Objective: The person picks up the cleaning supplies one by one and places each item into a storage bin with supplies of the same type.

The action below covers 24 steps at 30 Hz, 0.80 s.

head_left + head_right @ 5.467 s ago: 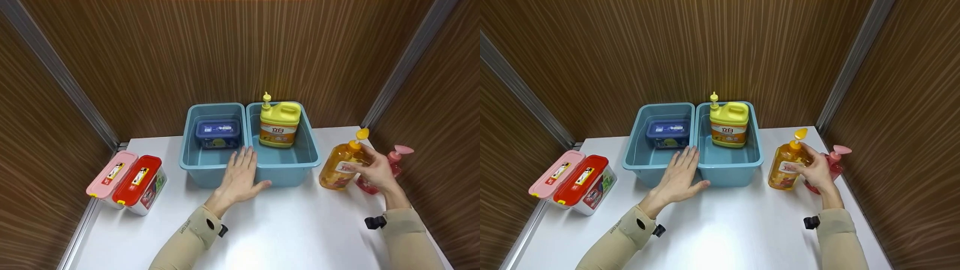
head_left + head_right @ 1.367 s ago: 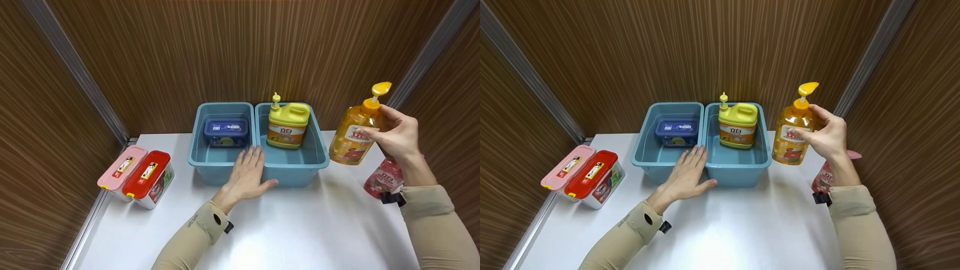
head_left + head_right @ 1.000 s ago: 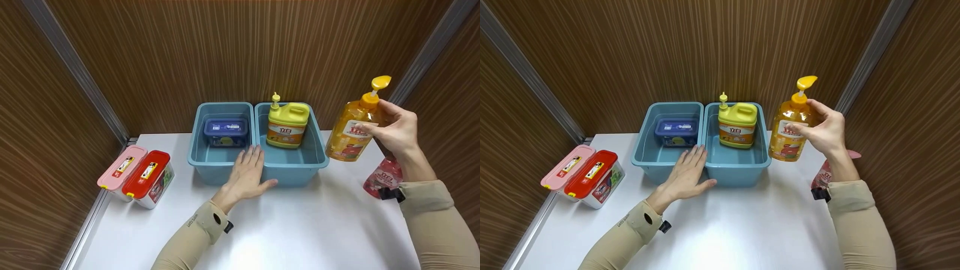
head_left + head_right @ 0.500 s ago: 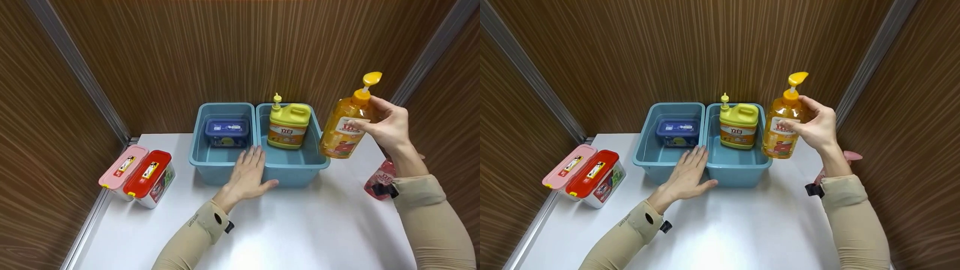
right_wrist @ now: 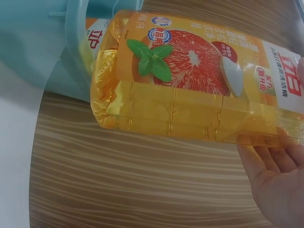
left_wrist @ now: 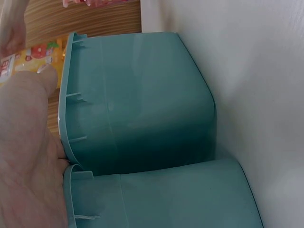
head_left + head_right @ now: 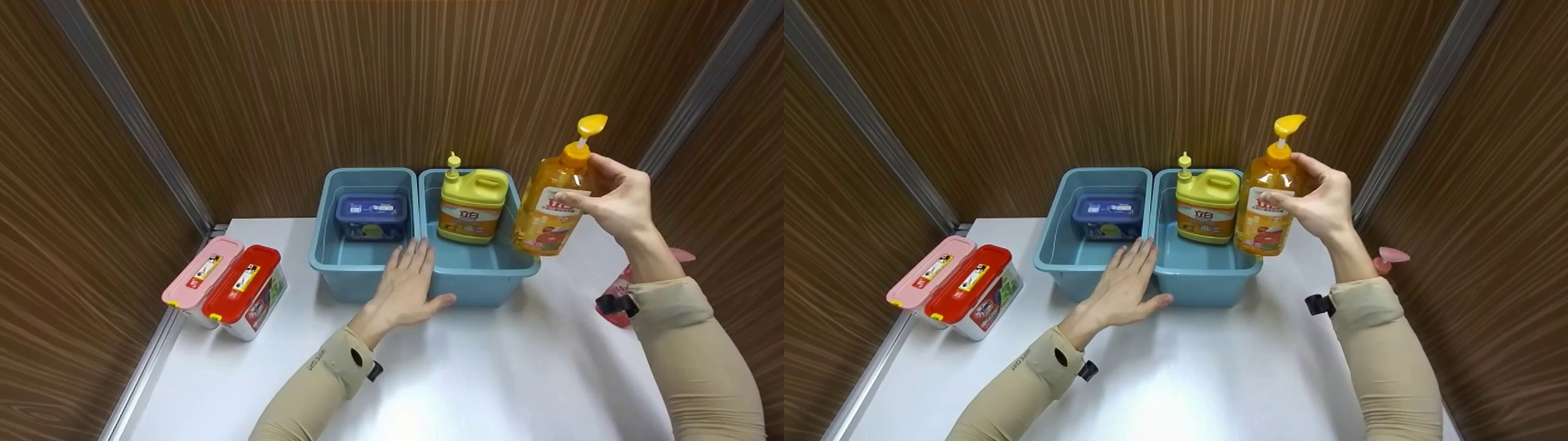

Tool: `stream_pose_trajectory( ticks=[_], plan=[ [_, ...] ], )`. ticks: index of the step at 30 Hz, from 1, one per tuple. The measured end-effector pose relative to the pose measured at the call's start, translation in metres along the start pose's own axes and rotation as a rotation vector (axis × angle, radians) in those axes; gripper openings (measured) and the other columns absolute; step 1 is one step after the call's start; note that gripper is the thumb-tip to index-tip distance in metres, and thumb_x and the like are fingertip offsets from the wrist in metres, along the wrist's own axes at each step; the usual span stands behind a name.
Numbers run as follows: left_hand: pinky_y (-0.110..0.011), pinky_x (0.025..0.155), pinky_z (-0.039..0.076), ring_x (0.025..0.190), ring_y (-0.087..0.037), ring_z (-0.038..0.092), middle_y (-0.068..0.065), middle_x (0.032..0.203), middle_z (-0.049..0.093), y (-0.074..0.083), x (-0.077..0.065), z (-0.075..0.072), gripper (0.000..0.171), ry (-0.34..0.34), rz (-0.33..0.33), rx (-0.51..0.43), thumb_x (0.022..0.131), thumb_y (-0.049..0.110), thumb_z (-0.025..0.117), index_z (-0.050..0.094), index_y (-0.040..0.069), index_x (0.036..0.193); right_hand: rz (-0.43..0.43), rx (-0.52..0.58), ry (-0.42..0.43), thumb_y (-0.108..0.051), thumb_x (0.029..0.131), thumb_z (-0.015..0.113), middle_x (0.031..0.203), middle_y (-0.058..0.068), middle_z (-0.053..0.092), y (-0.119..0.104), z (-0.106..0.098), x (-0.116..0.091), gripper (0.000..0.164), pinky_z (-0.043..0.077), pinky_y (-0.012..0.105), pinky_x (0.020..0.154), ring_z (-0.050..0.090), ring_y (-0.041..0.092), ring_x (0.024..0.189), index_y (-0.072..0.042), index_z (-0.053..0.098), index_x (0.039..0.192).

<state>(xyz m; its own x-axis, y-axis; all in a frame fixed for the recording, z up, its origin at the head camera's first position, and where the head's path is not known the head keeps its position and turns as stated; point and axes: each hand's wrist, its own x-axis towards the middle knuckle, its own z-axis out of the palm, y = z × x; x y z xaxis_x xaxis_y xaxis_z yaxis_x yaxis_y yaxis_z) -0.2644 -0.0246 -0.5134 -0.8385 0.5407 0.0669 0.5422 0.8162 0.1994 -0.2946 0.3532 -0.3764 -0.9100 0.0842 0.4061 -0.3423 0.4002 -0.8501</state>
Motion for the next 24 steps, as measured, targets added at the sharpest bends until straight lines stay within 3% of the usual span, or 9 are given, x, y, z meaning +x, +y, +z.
stream_pose_trajectory(
  ticks=[17,24],
  plan=[
    [-0.058,0.146,0.012,0.179,-0.038,0.010,-0.019,0.190,0.012,0.000,-0.001,0.000,0.109,0.009,0.007,0.008,0.108,0.081,0.041,0.017,0.003,0.180,-0.012,0.036,-0.036,-0.010,0.092,0.094,0.134,-0.011,0.081,0.001,0.023,0.005,0.071,0.060,0.011,0.099,0.076,0.005,0.115,-0.010,0.067,0.157],
    [-0.059,0.146,0.013,0.179,-0.038,0.011,-0.019,0.190,0.013,0.000,-0.001,0.000,0.106,0.013,0.007,-0.008,0.109,0.076,0.047,0.017,0.003,0.180,-0.040,0.192,-0.055,0.003,0.087,0.094,0.127,-0.010,0.083,0.003,0.032,0.008,0.070,0.063,0.014,0.097,0.079,0.010,0.111,-0.002,0.069,0.152]
  ],
)
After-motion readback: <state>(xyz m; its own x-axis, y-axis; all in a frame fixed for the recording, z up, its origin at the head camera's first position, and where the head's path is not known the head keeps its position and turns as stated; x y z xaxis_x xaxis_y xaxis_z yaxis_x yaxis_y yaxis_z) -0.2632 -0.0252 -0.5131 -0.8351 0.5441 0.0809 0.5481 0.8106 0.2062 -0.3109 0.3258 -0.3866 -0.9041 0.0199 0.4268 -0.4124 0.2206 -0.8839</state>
